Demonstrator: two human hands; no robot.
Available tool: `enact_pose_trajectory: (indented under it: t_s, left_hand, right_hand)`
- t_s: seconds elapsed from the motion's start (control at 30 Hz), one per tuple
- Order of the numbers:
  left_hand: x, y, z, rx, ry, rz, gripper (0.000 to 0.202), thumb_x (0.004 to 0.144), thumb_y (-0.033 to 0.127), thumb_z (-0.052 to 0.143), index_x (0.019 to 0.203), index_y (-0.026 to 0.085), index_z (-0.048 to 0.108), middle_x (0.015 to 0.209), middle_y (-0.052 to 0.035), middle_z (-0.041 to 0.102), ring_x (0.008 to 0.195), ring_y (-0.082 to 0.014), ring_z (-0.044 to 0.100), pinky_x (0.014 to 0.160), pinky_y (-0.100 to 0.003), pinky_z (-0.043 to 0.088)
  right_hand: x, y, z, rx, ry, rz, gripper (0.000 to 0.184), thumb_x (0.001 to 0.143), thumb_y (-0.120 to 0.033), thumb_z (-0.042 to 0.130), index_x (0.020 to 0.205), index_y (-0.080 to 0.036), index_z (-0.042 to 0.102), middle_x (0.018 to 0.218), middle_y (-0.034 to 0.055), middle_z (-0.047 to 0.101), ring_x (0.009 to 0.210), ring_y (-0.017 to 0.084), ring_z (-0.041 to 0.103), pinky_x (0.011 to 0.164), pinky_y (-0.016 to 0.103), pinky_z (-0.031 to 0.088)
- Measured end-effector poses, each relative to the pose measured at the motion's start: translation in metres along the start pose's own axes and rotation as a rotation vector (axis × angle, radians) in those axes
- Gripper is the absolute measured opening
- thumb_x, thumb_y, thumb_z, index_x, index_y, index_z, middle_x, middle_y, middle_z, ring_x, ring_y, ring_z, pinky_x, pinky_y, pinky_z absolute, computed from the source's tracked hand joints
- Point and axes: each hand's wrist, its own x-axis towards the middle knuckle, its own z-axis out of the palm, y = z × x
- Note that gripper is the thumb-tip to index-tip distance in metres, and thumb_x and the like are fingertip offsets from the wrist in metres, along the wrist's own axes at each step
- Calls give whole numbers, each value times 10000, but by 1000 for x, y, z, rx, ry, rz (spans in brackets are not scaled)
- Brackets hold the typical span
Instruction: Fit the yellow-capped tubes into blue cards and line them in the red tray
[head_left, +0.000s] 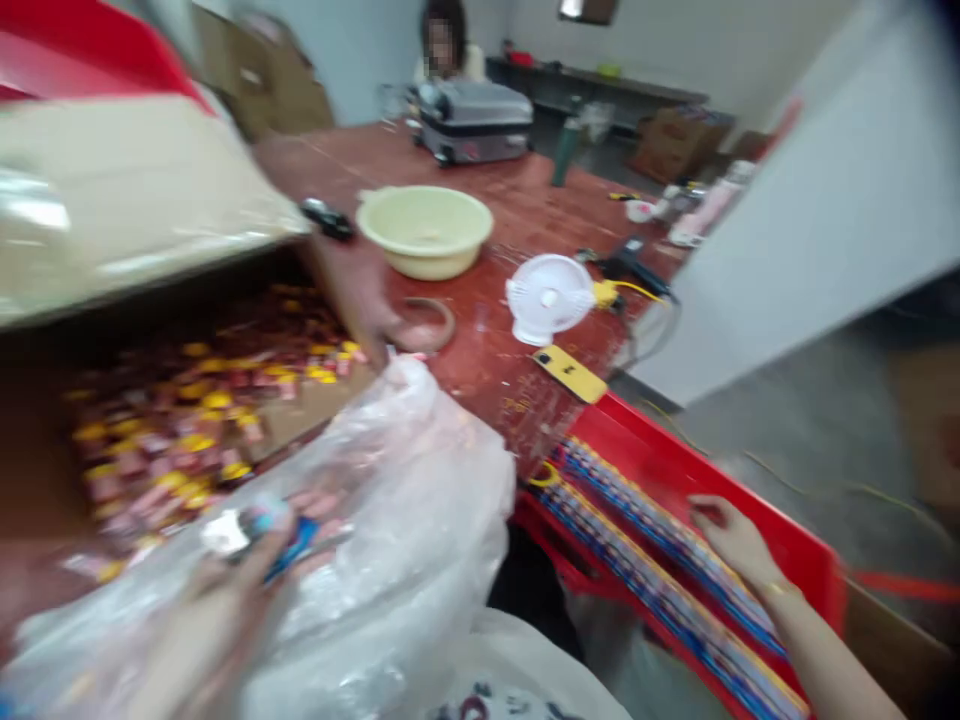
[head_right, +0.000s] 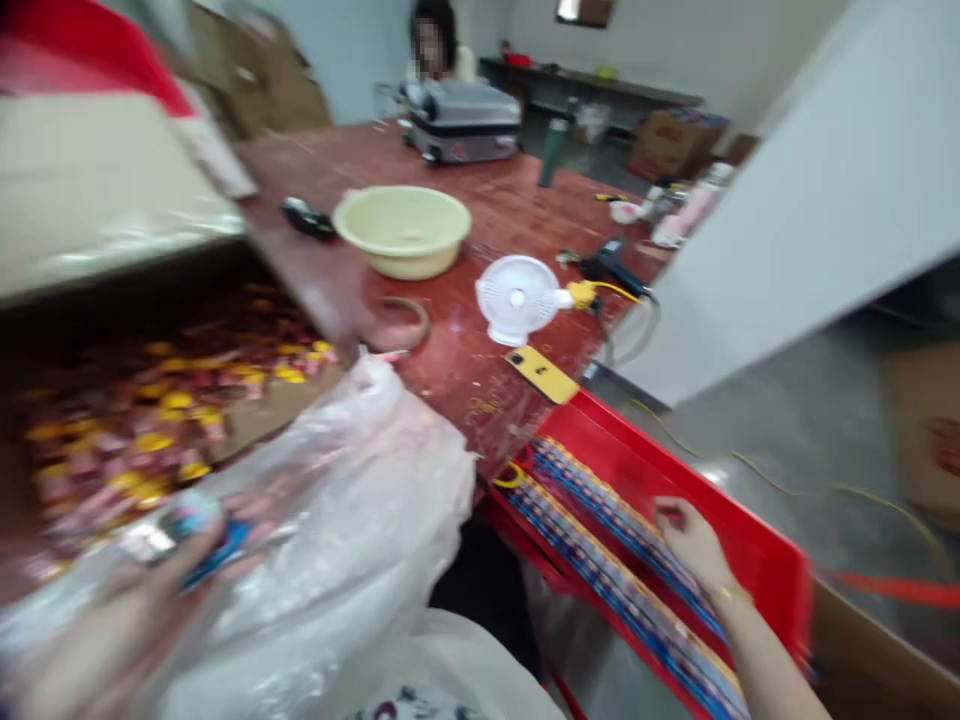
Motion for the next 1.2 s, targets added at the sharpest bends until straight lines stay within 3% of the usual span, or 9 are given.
enact_pose_trajectory:
  t_s: [0.1, 0.23, 0.33, 0.43, 0.53, 0.63, 0.77, 0.97, 1.2]
  left_hand:
    - [-12, -1, -3, -34, -59, 67, 401, 585, 419, 838, 819, 125, 699, 802, -106, 751, 711, -251, 702, 617, -307, 568]
    - [-6, -11, -11, -123, -26, 91, 379, 578, 431, 836, 765, 125, 714, 748, -114, 738, 721, -245, 694, 575, -301, 567]
    - [-4, -20, -13, -198, 22, 123, 388, 549, 411, 855, 768, 117, 729, 740, -101, 727, 685, -213, 674, 532, -267, 558]
    - [-6, -26, -15, -259, 82, 165, 403, 511, 385, 879, 766, 117, 719, 655, -44, 678, 585, -174, 616, 470, -270, 557]
    - [-9, -27, -20, -287, 60, 180, 403, 569, 419, 847, 801, 116, 716, 718, -54, 685, 609, -173, 604, 465, -290, 571]
    - [-9, -25, -24, -303, -22, 142, 400, 636, 448, 803, 834, 109, 725, 823, -115, 720, 711, -206, 657, 527, -284, 579]
    - [-3, -21, -23, -301, -96, 100, 340, 616, 404, 825, 760, 110, 731, 777, -135, 727, 719, -206, 686, 580, -253, 557]
    - [4, -19, -15, -292, -121, 119, 297, 557, 306, 857, 754, 140, 708, 632, -16, 655, 562, -150, 624, 548, -281, 559]
    - [2, -24, -17, -270, -159, 174, 339, 464, 233, 894, 679, 129, 653, 591, 35, 606, 517, -115, 568, 489, -246, 539]
  right_hand:
    - [-11, -102, 53, 237, -210, -367, 53, 794, -371, 602, 834, -371, 638, 877, 129, 695, 781, 311, 670, 711, 468, 546]
    - [-50, -281, 140, 384, -513, -890, 126, 851, -341, 553, 941, -272, 606, 962, 66, 667, 914, 249, 643, 854, 416, 515]
    - [-66, -394, 212, 226, -653, -887, 95, 879, -259, 551, 943, -224, 612, 1032, 50, 652, 1007, 206, 607, 946, 351, 465]
    - [-64, -456, 274, 116, -664, -801, 179, 893, -277, 577, 1040, -181, 611, 1126, 84, 616, 1029, 214, 591, 922, 397, 476]
    - [-59, -471, 306, 56, -685, -703, 304, 908, -318, 569, 1168, -161, 565, 1229, 94, 559, 1075, 220, 571, 911, 432, 488]
    - [-54, -463, 305, 66, -764, -613, 334, 894, -299, 589, 1184, -136, 555, 1222, 117, 567, 1085, 237, 577, 922, 450, 487]
    - [-53, -438, 261, 198, -964, -538, 409, 881, -283, 577, 1264, -169, 489, 1117, 112, 647, 1004, 217, 648, 883, 392, 533]
    - [-93, -401, 187, 822, -1395, -322, 534, 788, -310, 684, 1259, -317, 432, 1106, 27, 626, 1020, 190, 645, 939, 411, 529]
    - [-125, -399, 174, 904, -1201, -806, 316, 814, -270, 691, 1006, -290, 440, 950, 1, 582, 917, 158, 631, 887, 373, 547]
